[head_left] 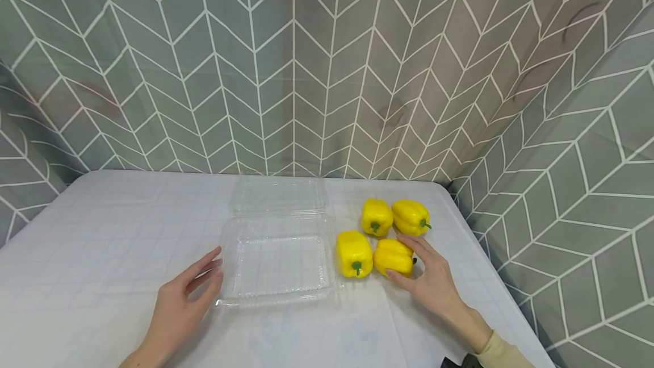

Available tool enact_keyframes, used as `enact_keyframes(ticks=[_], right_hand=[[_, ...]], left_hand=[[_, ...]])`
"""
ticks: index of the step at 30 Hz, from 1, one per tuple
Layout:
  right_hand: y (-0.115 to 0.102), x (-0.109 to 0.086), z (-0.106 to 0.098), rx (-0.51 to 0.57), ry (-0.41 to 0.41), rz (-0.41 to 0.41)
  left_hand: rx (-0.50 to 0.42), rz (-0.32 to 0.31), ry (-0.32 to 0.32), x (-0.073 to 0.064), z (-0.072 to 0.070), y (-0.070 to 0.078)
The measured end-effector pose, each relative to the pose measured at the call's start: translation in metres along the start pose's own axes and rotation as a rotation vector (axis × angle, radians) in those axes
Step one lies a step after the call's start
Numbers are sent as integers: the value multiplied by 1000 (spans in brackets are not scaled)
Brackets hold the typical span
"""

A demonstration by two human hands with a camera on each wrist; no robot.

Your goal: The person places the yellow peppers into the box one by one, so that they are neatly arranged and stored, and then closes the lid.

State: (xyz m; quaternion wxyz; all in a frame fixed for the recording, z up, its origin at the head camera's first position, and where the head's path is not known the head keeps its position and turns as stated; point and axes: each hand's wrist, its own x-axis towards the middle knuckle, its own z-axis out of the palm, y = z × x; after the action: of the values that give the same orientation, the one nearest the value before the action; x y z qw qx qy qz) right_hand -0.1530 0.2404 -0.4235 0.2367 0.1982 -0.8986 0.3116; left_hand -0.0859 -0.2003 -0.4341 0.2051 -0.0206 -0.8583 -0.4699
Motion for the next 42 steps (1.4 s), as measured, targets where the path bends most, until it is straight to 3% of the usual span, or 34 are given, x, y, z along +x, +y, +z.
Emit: enact_keyframes(ticks=[11,23,30,42], right_hand=[[1,3,0,38,52,-19],[-1,7,-7,80,33,53],[-10,13,-19,182,38,90],[-25,24,-24,230,31,99]], left_hand=[[-2,11,6,-1,-1,-1],[3,18,6,-1,0,-1],[0,18,12,-1,0,0],[4,21,14,0,1,-2]])
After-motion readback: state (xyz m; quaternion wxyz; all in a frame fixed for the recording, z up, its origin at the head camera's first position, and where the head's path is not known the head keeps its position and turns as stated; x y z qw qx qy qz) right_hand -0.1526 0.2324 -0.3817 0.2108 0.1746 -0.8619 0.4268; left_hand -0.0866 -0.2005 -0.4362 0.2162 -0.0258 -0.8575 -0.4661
